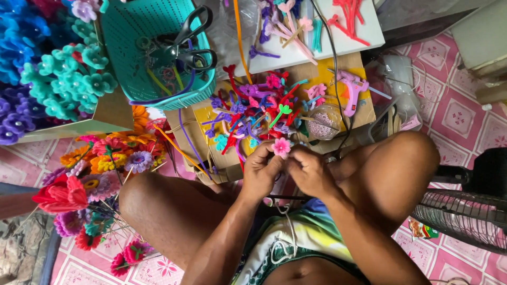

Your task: The person is assembling small decorative items by cutting pipe cleaners and gluing fabric flowers and clips onto them.

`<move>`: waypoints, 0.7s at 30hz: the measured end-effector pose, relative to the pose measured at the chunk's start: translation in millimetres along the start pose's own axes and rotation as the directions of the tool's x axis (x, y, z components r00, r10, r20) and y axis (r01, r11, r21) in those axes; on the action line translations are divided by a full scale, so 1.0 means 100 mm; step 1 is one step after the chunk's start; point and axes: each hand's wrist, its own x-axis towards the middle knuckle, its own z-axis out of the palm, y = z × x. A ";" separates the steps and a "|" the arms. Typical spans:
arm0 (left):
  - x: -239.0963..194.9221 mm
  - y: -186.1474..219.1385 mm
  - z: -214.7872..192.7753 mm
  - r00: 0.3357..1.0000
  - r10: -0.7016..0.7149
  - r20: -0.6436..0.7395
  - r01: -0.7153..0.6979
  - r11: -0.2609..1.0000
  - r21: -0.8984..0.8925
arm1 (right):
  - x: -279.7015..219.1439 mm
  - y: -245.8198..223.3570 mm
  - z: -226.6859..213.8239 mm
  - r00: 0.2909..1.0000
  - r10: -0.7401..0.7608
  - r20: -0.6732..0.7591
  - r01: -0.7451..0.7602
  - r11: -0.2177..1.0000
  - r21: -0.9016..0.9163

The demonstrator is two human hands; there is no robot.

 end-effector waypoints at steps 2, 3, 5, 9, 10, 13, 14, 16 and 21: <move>0.04 0.12 0.03 0.999 -0.001 -0.039 0.000 0.999 -0.036 | 0.14 0.24 -0.15 1.000 -0.010 -0.028 0.009 1.000 -0.030; 0.04 0.19 0.04 0.997 -0.008 -0.079 0.002 0.997 -0.072 | 0.20 0.36 -0.22 0.998 -0.017 -0.055 0.013 0.998 -0.058; 0.12 0.33 -0.08 0.988 -0.008 -0.157 -0.009 0.994 -0.108 | 0.45 0.40 -0.48 0.997 -0.057 -0.058 0.048 0.987 -0.151; 0.22 0.58 -0.44 0.922 0.015 -0.386 -0.079 0.985 -0.151 | 0.86 0.77 -0.74 0.976 -0.218 0.022 0.200 0.846 -0.494; 0.23 0.61 -0.52 0.919 0.018 -0.393 -0.083 0.985 -0.148 | 0.93 0.82 -0.72 0.974 -0.223 0.028 0.207 0.846 -0.490; 0.26 0.68 -0.73 0.827 0.065 -0.558 -0.205 0.960 -0.192 | 1.13 0.90 -0.67 0.972 -0.212 0.100 0.233 0.830 -0.507; 0.25 0.70 -0.79 0.807 0.067 -0.587 -0.228 0.952 -0.204 | 1.18 0.90 -0.63 0.970 -0.219 0.107 0.242 0.821 -0.516; 0.25 0.72 -0.88 0.786 0.070 -0.614 -0.252 0.943 -0.216 | 1.26 0.88 -0.57 0.967 -0.226 0.114 0.252 0.812 -0.526; 0.24 0.69 -0.93 0.770 0.071 -0.634 -0.267 0.938 -0.220 | 1.33 0.63 -0.50 0.934 -0.345 0.087 0.343 0.806 -0.481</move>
